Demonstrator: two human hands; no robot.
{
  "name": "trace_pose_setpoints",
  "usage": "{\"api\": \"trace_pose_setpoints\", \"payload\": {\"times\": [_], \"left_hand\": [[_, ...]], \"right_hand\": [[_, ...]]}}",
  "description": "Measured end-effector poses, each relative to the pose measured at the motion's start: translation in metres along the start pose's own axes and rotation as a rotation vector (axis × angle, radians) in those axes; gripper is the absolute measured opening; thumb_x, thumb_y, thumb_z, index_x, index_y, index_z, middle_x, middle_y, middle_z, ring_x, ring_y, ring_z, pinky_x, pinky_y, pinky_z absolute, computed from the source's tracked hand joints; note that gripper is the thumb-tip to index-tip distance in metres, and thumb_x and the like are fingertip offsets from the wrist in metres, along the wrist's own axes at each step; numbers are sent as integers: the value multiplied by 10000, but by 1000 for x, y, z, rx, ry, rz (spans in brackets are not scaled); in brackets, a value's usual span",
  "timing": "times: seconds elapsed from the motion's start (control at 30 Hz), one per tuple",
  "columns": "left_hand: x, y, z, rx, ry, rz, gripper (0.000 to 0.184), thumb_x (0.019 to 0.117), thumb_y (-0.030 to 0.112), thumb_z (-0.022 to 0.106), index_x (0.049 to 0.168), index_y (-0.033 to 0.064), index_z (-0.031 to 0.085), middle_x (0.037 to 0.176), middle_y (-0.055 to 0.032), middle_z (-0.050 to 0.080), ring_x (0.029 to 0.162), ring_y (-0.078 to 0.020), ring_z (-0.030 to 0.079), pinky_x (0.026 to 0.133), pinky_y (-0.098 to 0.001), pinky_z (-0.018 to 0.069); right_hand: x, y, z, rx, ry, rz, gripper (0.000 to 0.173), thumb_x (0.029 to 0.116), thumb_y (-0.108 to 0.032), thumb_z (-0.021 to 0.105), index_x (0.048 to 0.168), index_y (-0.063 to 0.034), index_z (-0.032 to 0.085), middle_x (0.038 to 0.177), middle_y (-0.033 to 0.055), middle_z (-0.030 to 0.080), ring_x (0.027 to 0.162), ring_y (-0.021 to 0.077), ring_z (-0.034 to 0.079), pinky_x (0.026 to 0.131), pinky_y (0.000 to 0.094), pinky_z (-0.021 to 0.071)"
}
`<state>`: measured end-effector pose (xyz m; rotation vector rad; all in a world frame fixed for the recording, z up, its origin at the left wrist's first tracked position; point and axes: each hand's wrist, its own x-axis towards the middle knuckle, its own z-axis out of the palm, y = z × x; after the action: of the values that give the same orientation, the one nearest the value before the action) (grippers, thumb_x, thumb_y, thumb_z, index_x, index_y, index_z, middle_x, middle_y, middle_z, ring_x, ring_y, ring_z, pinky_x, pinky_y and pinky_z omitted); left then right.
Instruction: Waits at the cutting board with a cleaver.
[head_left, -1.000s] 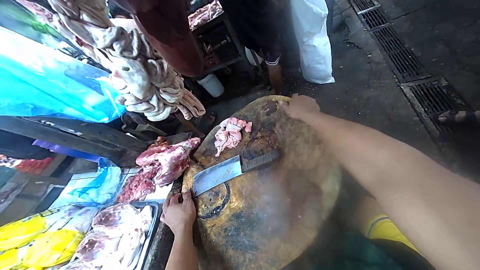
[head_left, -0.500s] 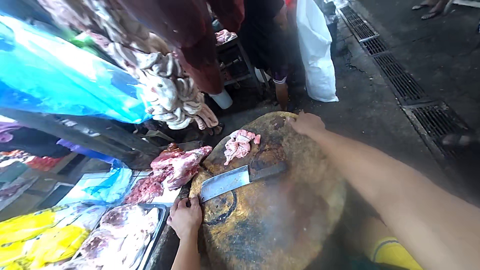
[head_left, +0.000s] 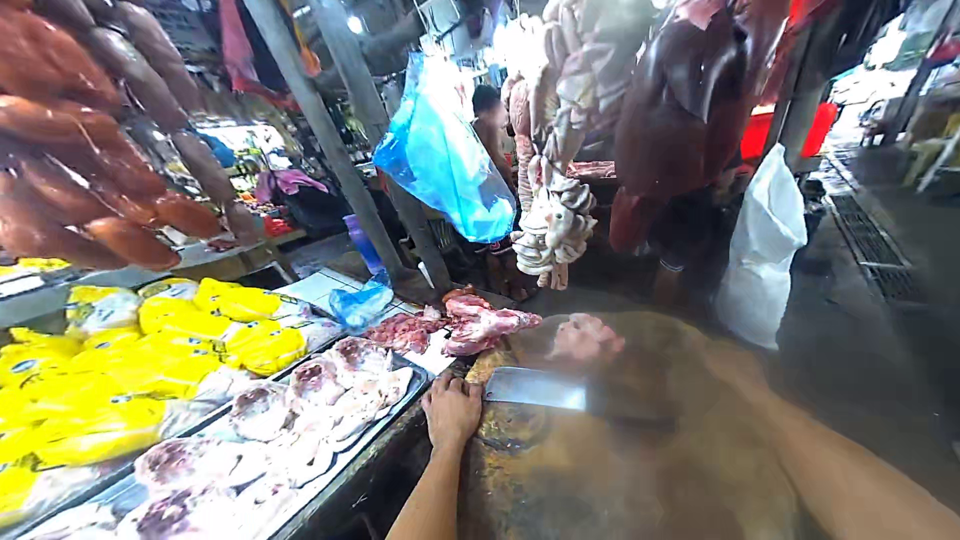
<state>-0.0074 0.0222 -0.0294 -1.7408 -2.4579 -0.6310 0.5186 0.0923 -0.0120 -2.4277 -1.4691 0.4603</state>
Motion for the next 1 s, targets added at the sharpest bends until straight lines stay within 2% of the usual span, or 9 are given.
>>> {"api": "trace_pose_setpoints", "payload": {"times": [0.27, 0.6, 1.0], "left_hand": [[1, -3, 4, 6, 12, 18, 589, 998, 594, 406, 1183, 148, 744, 1495, -65, 572, 1447, -268, 458, 1218, -565, 269], [0, 3, 0, 18, -9, 15, 578, 1006, 570, 425, 1198, 120, 734, 1500, -92, 562, 1447, -286, 454, 1213, -574, 265], [4, 2, 4, 19, -17, -9, 601, 1001, 601, 387, 1206, 155, 733, 1511, -51, 556, 1454, -248, 445, 1228, -526, 260]], "right_hand": [[-10, -8, -10, 1, -30, 2, 842, 995, -738, 233, 1407, -85, 568, 1339, 193, 652, 1267, 371, 619, 1014, 623, 495], [-5, -1, -5, 27, -42, 6, 835, 991, -741, 262, 1377, -81, 597, 1313, 212, 661, 1254, 403, 618, 1001, 655, 485], [-2, -4, -5, -8, -21, 17, 826, 991, -738, 250, 1397, -96, 575, 1322, 191, 659, 1268, 371, 618, 1008, 626, 496]]}}
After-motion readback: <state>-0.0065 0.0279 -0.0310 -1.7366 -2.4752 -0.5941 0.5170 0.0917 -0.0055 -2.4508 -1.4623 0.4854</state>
